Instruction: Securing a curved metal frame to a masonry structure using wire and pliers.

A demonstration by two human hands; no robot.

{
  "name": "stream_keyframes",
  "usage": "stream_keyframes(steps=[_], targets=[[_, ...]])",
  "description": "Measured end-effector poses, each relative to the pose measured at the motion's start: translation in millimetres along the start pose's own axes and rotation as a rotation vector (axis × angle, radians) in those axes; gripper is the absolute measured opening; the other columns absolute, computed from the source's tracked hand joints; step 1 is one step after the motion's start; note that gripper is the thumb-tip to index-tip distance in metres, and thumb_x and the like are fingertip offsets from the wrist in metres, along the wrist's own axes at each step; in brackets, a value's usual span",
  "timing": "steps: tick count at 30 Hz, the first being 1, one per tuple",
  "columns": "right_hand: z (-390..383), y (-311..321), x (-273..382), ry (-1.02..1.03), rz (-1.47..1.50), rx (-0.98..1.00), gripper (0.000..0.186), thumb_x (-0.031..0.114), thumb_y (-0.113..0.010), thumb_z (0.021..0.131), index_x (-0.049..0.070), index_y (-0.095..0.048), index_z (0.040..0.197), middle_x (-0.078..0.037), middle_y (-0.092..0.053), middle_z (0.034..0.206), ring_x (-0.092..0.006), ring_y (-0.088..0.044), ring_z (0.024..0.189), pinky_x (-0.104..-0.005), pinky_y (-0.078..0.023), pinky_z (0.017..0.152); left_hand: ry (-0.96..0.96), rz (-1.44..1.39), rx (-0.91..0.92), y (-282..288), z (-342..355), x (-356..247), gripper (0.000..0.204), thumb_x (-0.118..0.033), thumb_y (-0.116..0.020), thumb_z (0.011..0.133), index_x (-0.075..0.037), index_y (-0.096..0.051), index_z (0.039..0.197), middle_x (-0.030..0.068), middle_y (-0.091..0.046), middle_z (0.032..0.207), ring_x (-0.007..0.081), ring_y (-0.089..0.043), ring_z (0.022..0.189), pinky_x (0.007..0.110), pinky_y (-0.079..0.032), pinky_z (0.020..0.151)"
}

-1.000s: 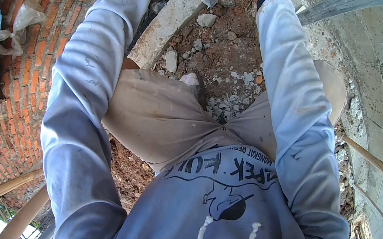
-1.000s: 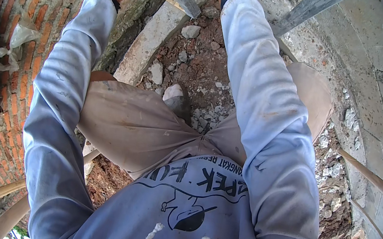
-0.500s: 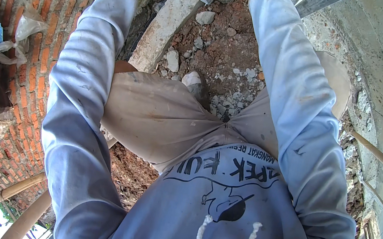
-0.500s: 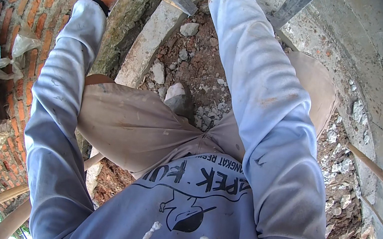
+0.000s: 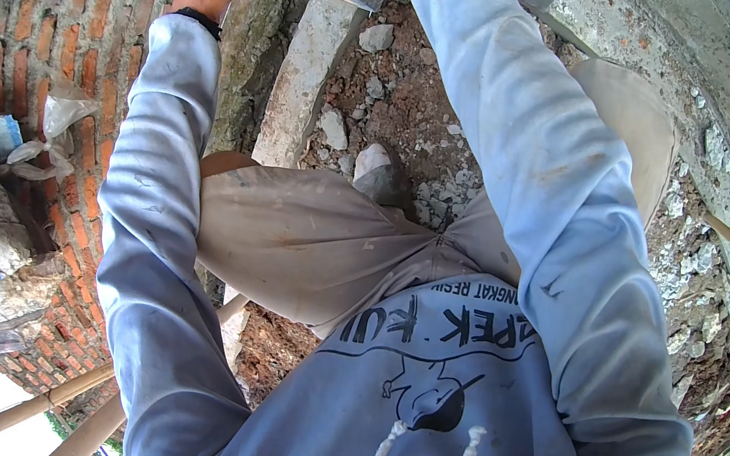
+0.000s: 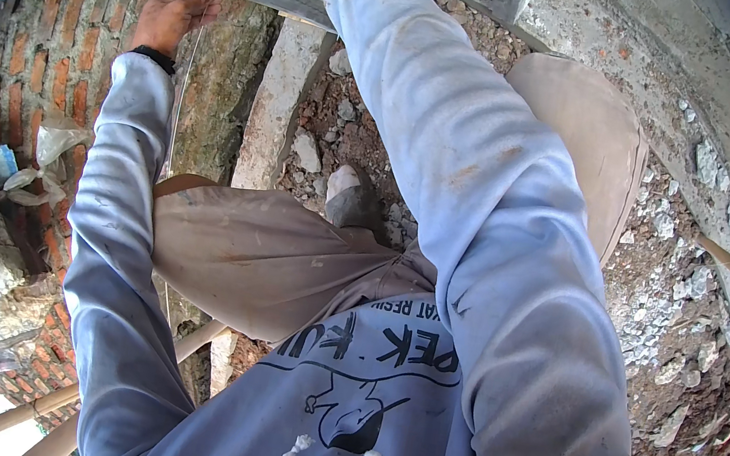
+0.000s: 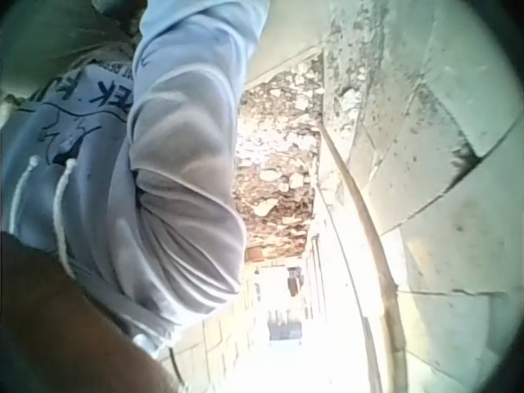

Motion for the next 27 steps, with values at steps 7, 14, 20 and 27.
stream_keyframes(steps=[7, 14, 20, 27], targets=[[-14.7, -0.7, -8.1, -0.091, 0.151, 0.085, 0.025, 0.015, -0.054, 0.069, -0.005, -0.066, 0.078, -0.03, -0.062, 0.082, -0.0403, -0.062, 0.088, -0.0428, -0.048, 0.079, 0.019, -0.004, 0.014, -1.8, 2.7, 0.5, 0.021, -0.007, -0.058, 0.086, 0.007, -0.06, 0.102, 0.0115, -0.065, 0.095, 0.0189, -0.063, 0.084, 0.029, -0.052, 0.078], [-66.2, -10.1, -11.3, -0.201, 0.106, 0.259, 0.023, 0.017, -0.056, 0.071, 0.011, -0.071, 0.086, -0.02, -0.066, 0.09, -0.0355, -0.064, 0.087, -0.0385, -0.051, 0.082, 0.028, -0.019, 0.014, -0.8, 4.2, 4.0, 0.02, -0.007, -0.056, 0.087, 0.004, -0.061, 0.103, 0.0098, -0.065, 0.094, 0.0178, -0.063, 0.084, 0.029, -0.052, 0.079], [-85.2, -12.9, -3.5, -0.135, 0.293, 0.225, 0.018, 0.017, -0.057, 0.074, 0.009, -0.071, 0.082, -0.014, -0.066, 0.078, -0.0275, -0.062, 0.072, -0.0361, -0.049, 0.069, 0.046, -0.048, 0.04, -6.0, -0.8, 3.8, 0.02, -0.009, -0.054, 0.089, 0.001, -0.06, 0.105, 0.008, -0.064, 0.095, 0.0172, -0.062, 0.085, 0.03, -0.052, 0.08], [-93.2, -21.1, 3.1, -0.048, 0.345, 0.231, 0.017, 0.018, -0.06, 0.079, 0.007, -0.071, 0.084, -0.008, -0.065, 0.071, -0.0166, -0.058, 0.064, -0.0311, -0.046, 0.063, 0.096, -0.029, 0.062, -6.5, -2.1, 4.9, 0.021, -0.011, -0.055, 0.09, -0.001, -0.058, 0.108, 0.0074, -0.063, 0.1, 0.0172, -0.062, 0.089, 0.029, -0.051, 0.08]])
Point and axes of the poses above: each hand's wrist, its own z-axis towards the middle knuckle, its own y-axis out of the back of the hand, x = y × z, the point moved 9 cm from there along z, towards the middle knuckle
